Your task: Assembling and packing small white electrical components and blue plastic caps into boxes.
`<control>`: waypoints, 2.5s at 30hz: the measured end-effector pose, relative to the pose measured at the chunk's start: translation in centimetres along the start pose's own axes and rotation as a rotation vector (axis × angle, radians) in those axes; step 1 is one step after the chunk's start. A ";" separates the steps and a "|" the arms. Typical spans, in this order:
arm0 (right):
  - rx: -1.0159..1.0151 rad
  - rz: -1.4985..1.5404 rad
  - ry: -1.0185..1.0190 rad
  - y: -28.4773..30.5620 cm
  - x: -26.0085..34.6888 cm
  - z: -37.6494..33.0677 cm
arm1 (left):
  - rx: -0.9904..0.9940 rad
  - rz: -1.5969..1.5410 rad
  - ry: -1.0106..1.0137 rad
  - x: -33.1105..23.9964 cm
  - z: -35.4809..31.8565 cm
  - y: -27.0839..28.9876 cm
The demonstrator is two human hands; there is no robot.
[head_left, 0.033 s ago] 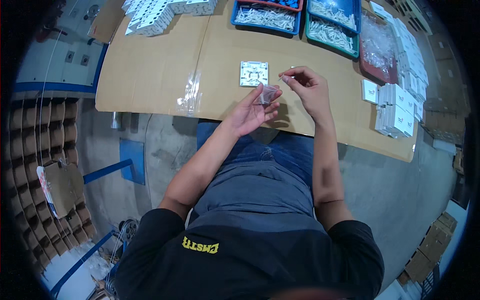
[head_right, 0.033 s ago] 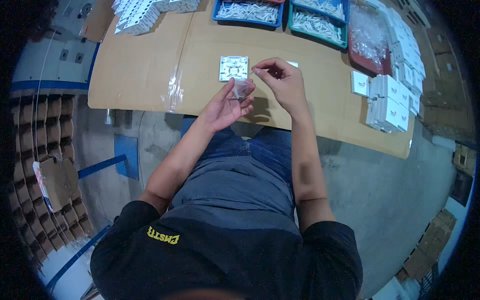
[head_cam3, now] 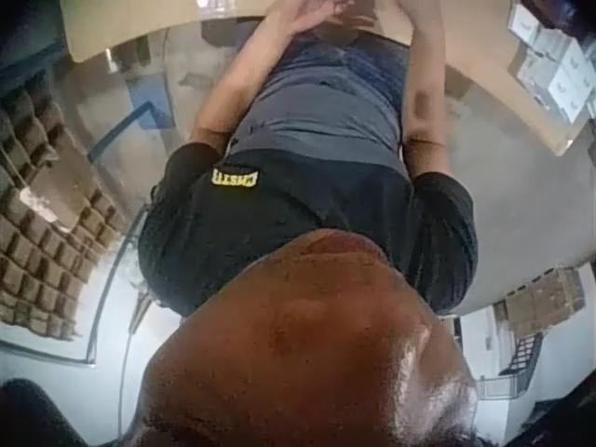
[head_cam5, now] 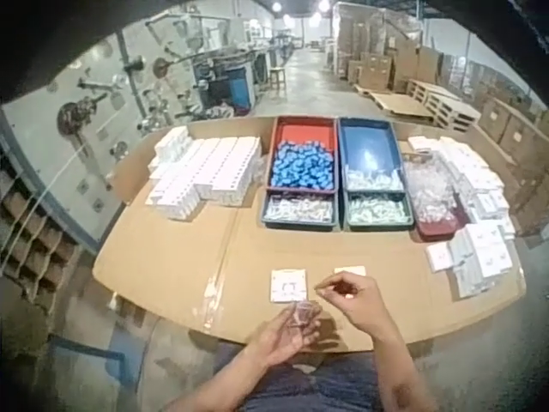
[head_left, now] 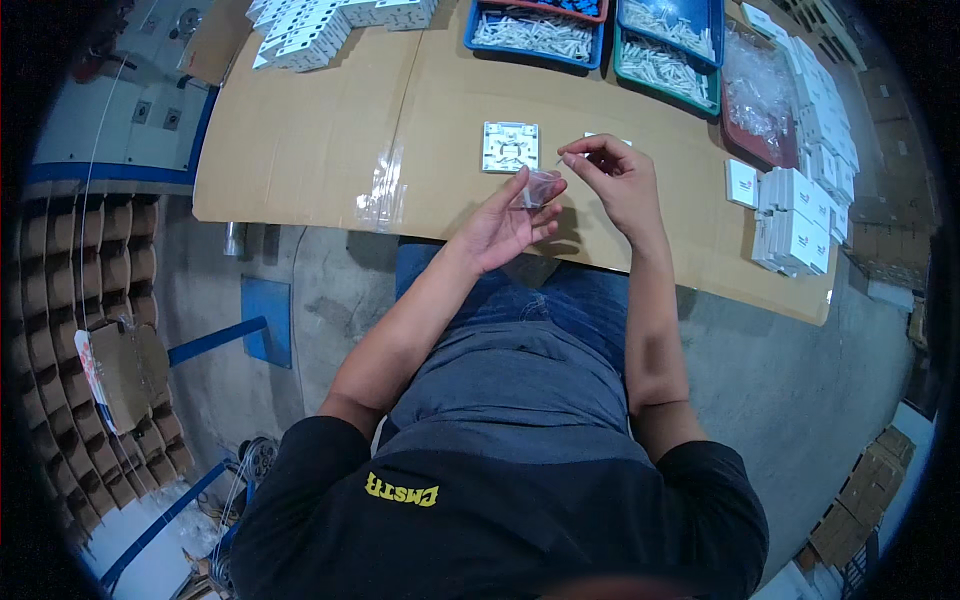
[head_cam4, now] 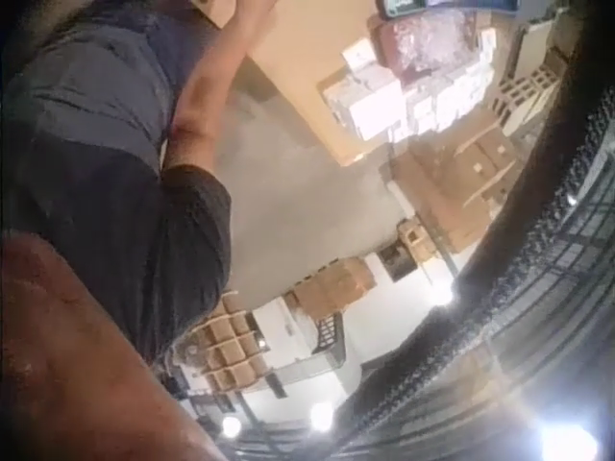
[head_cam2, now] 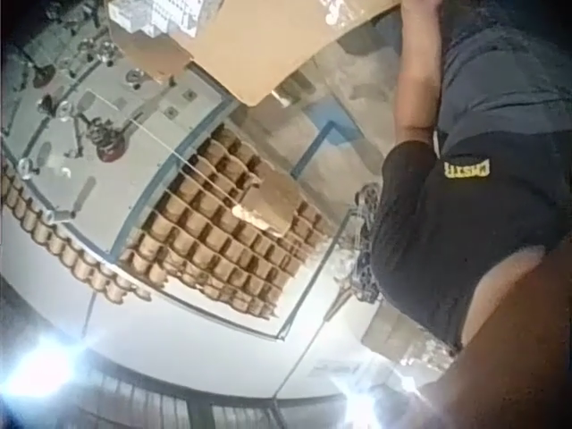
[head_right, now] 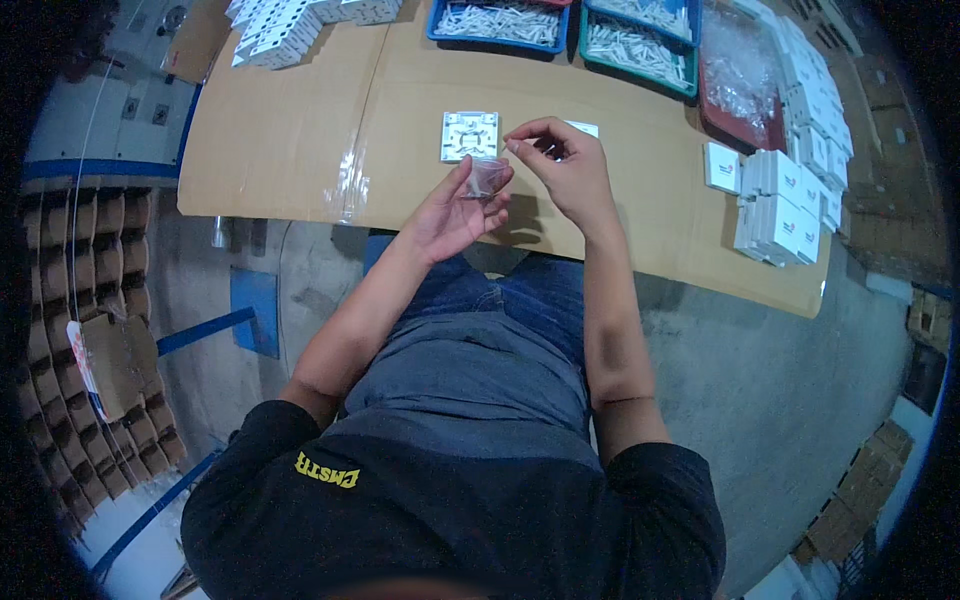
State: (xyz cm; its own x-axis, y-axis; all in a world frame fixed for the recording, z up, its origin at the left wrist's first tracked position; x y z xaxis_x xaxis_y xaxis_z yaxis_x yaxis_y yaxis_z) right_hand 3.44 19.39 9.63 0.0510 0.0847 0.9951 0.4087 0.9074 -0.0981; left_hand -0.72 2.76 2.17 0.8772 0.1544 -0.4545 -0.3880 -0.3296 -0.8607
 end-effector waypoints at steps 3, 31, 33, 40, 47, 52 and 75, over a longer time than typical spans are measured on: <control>0.110 -0.149 0.044 -1.0 0.6 -0.3 | -0.023 0.018 0.004 0.2 -0.1 -0.1; -0.074 -0.265 0.036 5.9 -4.4 5.0 | 0.090 -0.200 0.073 1.4 0.3 2.0; -0.128 -0.280 0.107 8.9 -4.9 7.0 | 0.074 -0.194 0.089 1.4 0.1 1.8; -0.529 -0.664 0.224 22.1 -4.6 14.8 | 0.052 -0.189 0.093 1.4 0.6 2.2; -0.501 -1.029 0.050 24.7 -5.6 19.0 | 0.019 -0.163 0.074 1.1 0.3 2.4; -0.508 -1.093 -0.044 24.9 -5.8 20.0 | 0.000 -0.170 0.073 1.1 0.1 2.3; -0.105 -0.325 0.326 -1.3 3.1 -0.5 | 0.077 -0.181 0.035 -0.1 -0.3 -0.3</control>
State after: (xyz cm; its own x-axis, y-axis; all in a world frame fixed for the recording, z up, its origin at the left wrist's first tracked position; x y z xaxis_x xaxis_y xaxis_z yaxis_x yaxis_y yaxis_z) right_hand 3.49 18.26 12.84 0.1813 -0.3460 0.9206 0.5402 0.8172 0.2008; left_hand -0.65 2.57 2.55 0.9434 0.1718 -0.2836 -0.2422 -0.2271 -0.9433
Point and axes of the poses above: each hand's wrist, its own z-axis towards the middle knuckle, its own y-axis out of the back of the hand, x = y × z, the point moved 5 cm from there along z, towards the middle knuckle, and after that the axes turned 13 degrees about z, right-handed, at the moved point
